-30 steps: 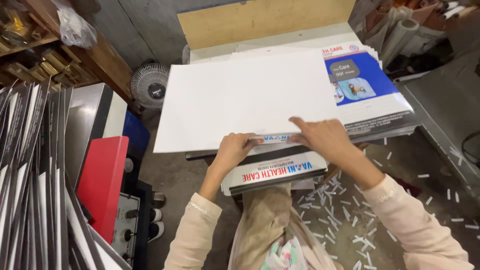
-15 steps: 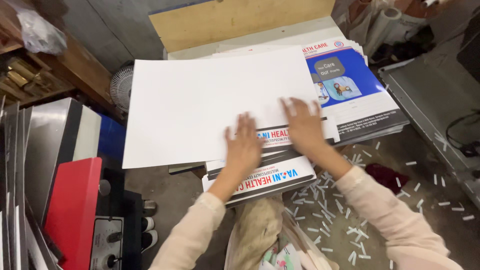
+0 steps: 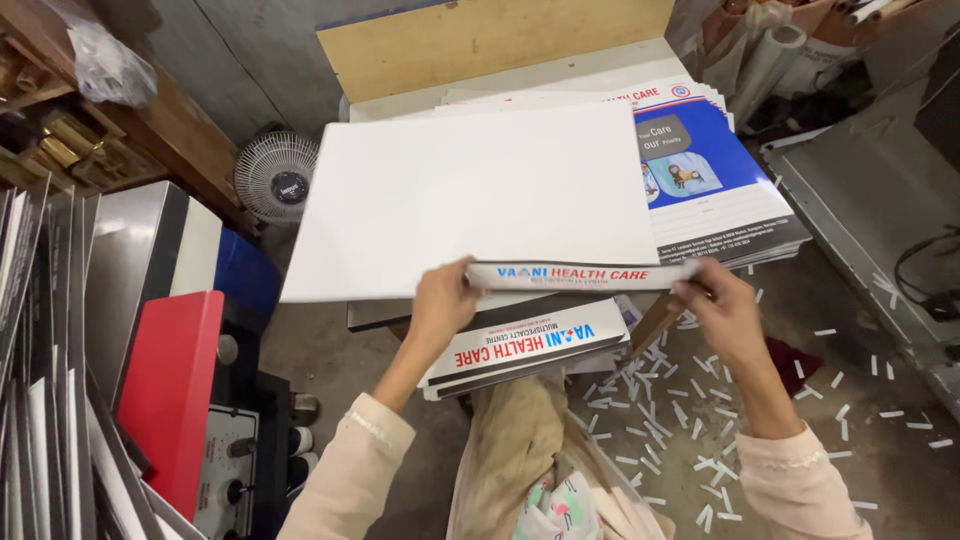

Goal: The person assembles printed brochures by inserting a folded white sheet into a printed cover. They pick up a cover, place the insert inside, fold the cover shut, and stack the finished unit on a growing pile. The process is repeated continuously throughout the clip.

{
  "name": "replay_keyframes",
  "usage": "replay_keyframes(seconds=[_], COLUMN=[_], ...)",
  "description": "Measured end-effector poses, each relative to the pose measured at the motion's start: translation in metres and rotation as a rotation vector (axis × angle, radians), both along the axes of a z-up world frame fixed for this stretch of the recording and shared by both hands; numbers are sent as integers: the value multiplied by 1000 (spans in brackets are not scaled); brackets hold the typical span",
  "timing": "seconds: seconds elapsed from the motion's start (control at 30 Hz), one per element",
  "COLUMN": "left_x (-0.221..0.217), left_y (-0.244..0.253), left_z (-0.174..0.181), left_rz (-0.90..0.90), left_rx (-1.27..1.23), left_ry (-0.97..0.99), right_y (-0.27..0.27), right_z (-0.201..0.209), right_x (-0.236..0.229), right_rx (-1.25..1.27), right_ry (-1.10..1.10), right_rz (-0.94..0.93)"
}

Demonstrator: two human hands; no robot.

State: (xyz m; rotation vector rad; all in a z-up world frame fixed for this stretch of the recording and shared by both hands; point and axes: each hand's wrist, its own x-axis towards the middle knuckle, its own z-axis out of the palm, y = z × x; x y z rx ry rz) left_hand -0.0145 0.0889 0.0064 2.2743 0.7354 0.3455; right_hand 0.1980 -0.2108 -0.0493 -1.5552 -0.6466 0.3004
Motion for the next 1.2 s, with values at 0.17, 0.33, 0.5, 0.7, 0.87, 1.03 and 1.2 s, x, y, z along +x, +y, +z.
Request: replay_keyframes(seconds=[0.17,0.33,0.5,0.7,0.87,1.03,1.2], left_x=[21,33,39,6,13,23,33], left_y=[9,40,68,-18,-11,-2,4], left_z=[58,103,24,-48,-41,-38,-35], left_rz=[-190,-489,82,-243,-174,-140,-67], left_rx=[-319,-255,225,204,218,148,268], left_ry=[-878,-1093,-680,-428,-378,-313,-84], right_y=[-14,30,98,147,162,176,183], right_z=[40,52,58,36,49,62,68], right_x=[-63,-114,-76,-56,-35,-38,-35], right_rx=[157,170,-146,-336,-487,-704,-609], right_ry=[-1104,-1354,-1143,-984,-813,-609,-734], right_rz=[-110,87,164,305,466,443,353])
